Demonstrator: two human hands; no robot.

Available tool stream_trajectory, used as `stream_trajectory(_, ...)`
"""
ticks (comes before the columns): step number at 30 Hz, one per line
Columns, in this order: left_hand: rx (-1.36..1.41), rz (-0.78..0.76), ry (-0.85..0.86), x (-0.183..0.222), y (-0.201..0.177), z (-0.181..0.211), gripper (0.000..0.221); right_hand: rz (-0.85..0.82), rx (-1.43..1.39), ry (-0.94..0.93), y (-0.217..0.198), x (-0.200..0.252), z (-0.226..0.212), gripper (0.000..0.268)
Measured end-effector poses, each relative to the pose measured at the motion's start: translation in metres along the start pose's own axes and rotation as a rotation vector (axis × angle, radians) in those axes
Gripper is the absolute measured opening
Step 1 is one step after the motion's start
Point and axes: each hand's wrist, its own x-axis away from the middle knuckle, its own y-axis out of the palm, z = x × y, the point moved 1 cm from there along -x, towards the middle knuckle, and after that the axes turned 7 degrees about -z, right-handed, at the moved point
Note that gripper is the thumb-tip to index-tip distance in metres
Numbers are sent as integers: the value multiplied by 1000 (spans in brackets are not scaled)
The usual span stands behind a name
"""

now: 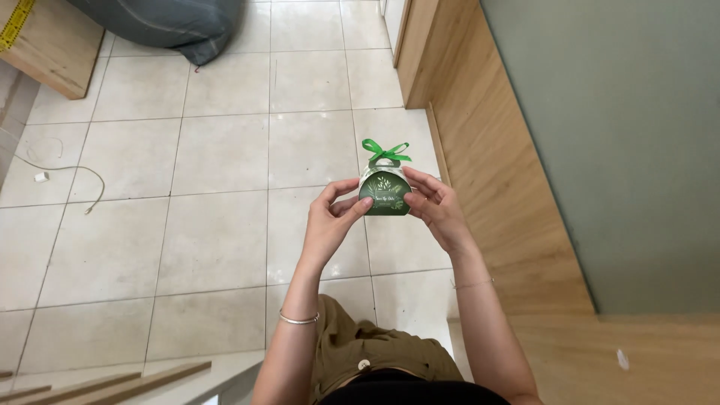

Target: Organizing small green gift boxes on a shelf and a desk.

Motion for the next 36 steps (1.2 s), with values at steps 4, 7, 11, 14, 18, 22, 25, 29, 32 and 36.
stream_trajectory(4,-45,7,-55,-64,-20,-5,51,8,-30,22,-21,-63,11,64)
stream_trajectory(7,-27,0,-108,-122,-39,-11,51,35,-22,37,-33,-118,11,64)
stream_trajectory(11,-29,-42,-55,-217,-68,-7,48,43,-31,-3,-55,-207,7,66)
stream_trajectory(14,-49,-90,-28,-295,-95,9,47,50,-45,-53,-63,-282,-6,67)
stream_trajectory(18,-26,-151,-1,-390,-128,28,47,46,-73,-110,-69,-374,-22,66)
stream_trajectory(22,-34,-162,-19,-467,-155,21,46,107,-68,-111,-82,-445,-22,65)
stream_trajectory(25,-14,-168,-17,-519,-169,10,48,109,-80,-107,-100,-493,-18,64)
stream_trajectory(29,5,-174,-33,-592,-184,-8,48,131,-63,-57,-128,-563,-18,64)
stream_trajectory(32,5,-164,-31,-657,-194,-14,47,116,-58,-58,-157,-629,-21,66)
stream_trajectory(36,-10,-146,-5,-754,-207,-14,46,66,-45,-73,-199,-728,-29,72)
